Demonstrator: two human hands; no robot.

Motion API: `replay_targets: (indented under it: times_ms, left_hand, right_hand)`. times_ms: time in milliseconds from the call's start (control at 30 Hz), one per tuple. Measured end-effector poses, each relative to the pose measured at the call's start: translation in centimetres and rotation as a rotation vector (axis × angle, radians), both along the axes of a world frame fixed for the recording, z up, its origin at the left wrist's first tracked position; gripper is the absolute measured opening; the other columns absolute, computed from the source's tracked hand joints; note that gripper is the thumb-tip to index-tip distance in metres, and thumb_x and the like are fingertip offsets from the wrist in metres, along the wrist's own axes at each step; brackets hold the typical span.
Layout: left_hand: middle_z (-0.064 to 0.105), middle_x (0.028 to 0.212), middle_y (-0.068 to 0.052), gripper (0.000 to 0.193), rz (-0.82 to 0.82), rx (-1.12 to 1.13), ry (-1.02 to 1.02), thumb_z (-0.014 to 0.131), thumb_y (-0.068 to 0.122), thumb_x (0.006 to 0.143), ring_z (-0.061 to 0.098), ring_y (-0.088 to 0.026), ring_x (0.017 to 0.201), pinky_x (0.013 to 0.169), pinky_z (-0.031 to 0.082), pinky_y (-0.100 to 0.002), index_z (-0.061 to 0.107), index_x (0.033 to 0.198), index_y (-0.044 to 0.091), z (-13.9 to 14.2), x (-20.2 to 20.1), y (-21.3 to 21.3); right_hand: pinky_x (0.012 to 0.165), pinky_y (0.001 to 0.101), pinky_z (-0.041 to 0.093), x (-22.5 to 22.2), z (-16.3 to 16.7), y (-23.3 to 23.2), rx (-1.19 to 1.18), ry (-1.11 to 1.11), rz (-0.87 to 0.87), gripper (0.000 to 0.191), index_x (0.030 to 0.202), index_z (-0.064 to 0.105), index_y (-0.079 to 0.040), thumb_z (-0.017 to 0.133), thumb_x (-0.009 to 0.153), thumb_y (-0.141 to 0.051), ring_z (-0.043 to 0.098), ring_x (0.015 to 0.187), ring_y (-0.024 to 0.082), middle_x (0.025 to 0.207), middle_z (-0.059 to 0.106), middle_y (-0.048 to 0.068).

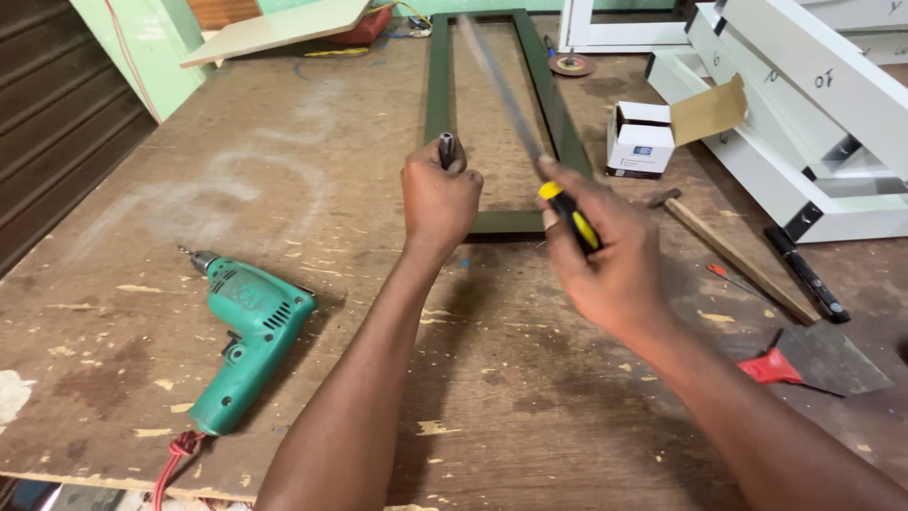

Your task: The person files a small metal rod with a metal file, then hammers the rod into a slot on a green metal frame. They repeat the filing and hammering process on the same rod.

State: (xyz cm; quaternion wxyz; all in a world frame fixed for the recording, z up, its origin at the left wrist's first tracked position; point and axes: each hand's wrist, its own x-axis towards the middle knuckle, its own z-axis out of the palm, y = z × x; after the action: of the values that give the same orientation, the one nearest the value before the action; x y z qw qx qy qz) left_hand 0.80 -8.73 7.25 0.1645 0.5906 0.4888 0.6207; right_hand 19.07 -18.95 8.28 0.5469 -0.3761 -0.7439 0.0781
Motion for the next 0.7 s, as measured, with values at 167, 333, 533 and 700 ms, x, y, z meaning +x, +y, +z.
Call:
replay_targets:
  times_ms: [167, 333, 533, 700]
  left_hand:
    - [0.066, 0.069, -0.011, 0.007, 0.017, 0.009, -0.071, 0.068, 0.002, 0.076, 0.064, -0.015, 0.066, 0.059, 0.051, -0.033, 0.062, 0.079, 0.000, -0.6, -0.9, 1.2]
    - [0.076, 0.085, -0.010, 0.012, -0.174, 0.035, 0.057, 0.069, 0.005, 0.081, 0.074, -0.017, 0.074, 0.066, 0.059, -0.030, 0.071, 0.093, 0.004, -1.1, 1.0, 0.3]
    - [0.049, 0.062, -0.008, 0.020, -0.228, 0.148, 0.158, 0.069, -0.004, 0.074, 0.048, -0.014, 0.057, 0.054, 0.043, -0.035, 0.050, 0.074, 0.002, -0.8, 3.6, -0.9]
    - [0.032, 0.062, -0.001, 0.030, -0.205, 0.033, -0.022, 0.063, -0.006, 0.073, 0.036, -0.009, 0.061, 0.051, 0.034, -0.032, 0.034, 0.070, 0.004, -0.5, 1.3, 0.1]
  right_hand:
    - [0.085, 0.0274, 0.065, -1.2, -0.7, -0.4, 0.139, -0.134, 0.122, 0.041, 0.140, 0.065, -0.011, 0.067, 0.100, -0.003, 0.075, 0.103, 0.017, 0.125, 0.074, 0.014]
    - [0.063, 0.0316, 0.055, -0.8, -0.6, -0.2, -0.073, -0.169, -0.051, 0.042, 0.140, 0.067, -0.013, 0.070, 0.098, -0.007, 0.070, 0.076, 0.018, 0.108, 0.078, 0.011]
    - [0.084, 0.0275, 0.055, 1.0, 1.1, 0.8, 0.053, 0.048, -0.072, 0.035, 0.135, 0.068, -0.006, 0.067, 0.100, -0.003, 0.070, 0.099, 0.013, 0.118, 0.076, 0.012]
    - [0.079, 0.0269, 0.054, 1.0, 1.5, 0.0, 0.111, -0.032, -0.102, 0.034, 0.136, 0.069, -0.004, 0.069, 0.102, -0.002, 0.070, 0.091, 0.012, 0.113, 0.077, 0.012]
